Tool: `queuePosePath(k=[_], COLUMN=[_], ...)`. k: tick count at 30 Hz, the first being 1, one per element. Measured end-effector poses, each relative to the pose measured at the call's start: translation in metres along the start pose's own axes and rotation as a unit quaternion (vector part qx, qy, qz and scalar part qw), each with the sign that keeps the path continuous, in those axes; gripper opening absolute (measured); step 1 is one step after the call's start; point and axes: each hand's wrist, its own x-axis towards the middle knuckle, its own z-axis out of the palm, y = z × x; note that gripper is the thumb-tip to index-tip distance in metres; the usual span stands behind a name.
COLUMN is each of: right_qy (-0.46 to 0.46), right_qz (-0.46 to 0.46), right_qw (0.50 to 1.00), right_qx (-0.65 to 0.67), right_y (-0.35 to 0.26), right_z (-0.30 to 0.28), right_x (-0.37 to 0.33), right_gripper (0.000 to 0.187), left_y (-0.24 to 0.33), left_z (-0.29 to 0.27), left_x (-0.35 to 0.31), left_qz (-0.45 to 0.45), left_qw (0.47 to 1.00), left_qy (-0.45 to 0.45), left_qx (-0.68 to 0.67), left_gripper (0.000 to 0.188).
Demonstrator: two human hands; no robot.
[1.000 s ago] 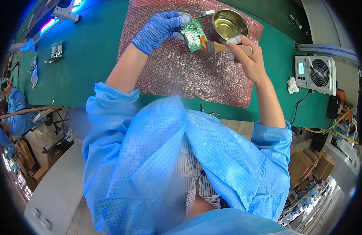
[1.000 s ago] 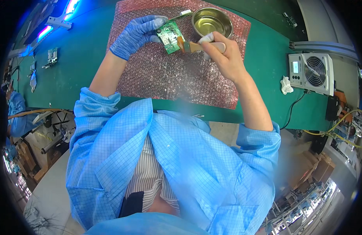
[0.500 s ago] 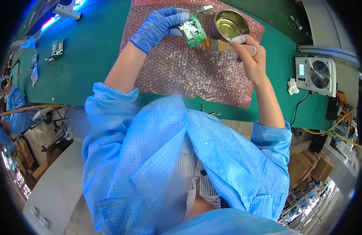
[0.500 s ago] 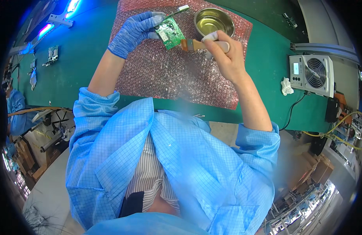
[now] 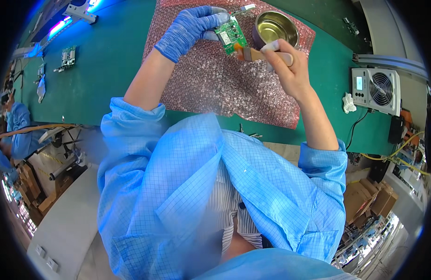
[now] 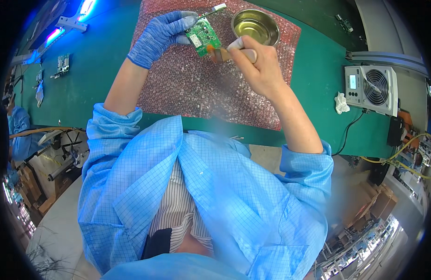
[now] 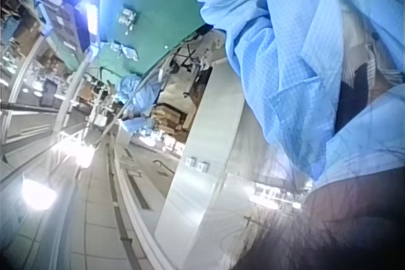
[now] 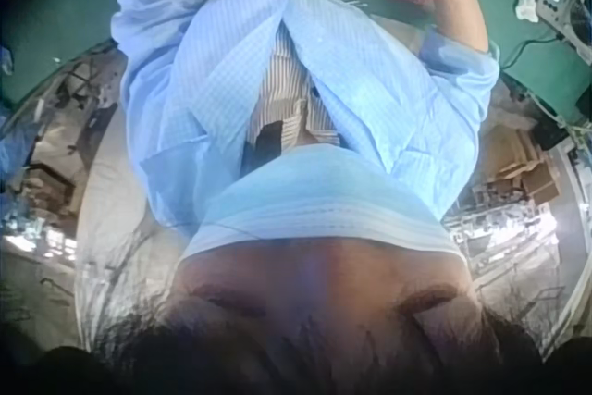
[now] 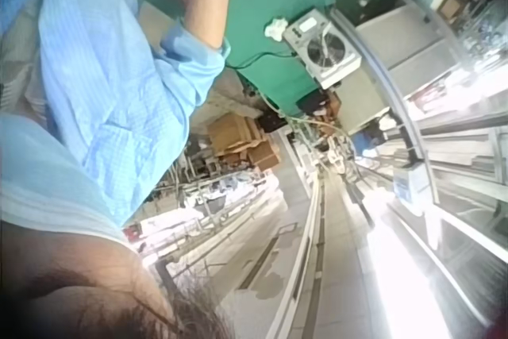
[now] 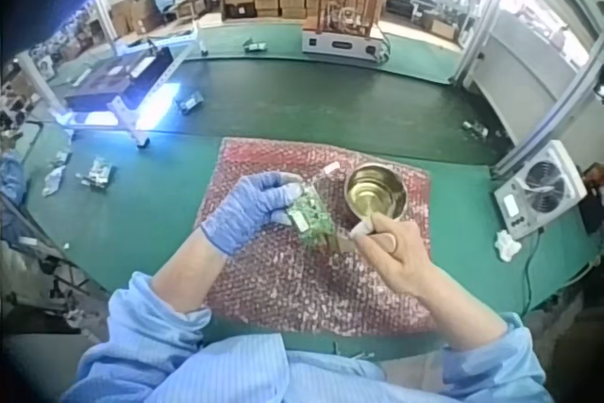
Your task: Applying a liquid coating to printed circuit boards using a brush at a factory workbench.
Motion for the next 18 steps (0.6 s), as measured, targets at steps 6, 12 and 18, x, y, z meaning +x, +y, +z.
queuePosePath(k=[6,12,18], right_qy=[0.072,-0.002,0.120], right_qz=[-0.054,0.023,-0.004], right_qw=[0.995,0.999,0.978], right_qx=[0.032,0.042,0.171], right_y=[-0.004,0.002,0.015], right_z=[0.006,-0.007,-0.013], right_x=[0.013,0.002,0.009], right_gripper=[0.017,0.015,0.020], left_y=[0.005,0.007,0.006], left_z=[0.008,-0.003,-0.001], left_x=[0.001,0.000,0.001], left_qz=[0.025,0.003,0.001], left_qw=[0.999,1.000,0.997], left_qy=[-0.025,-0.008,-0.074], left_qx=[0.012,0.012,-0.020], left_gripper=[0.037,0.037,0.037])
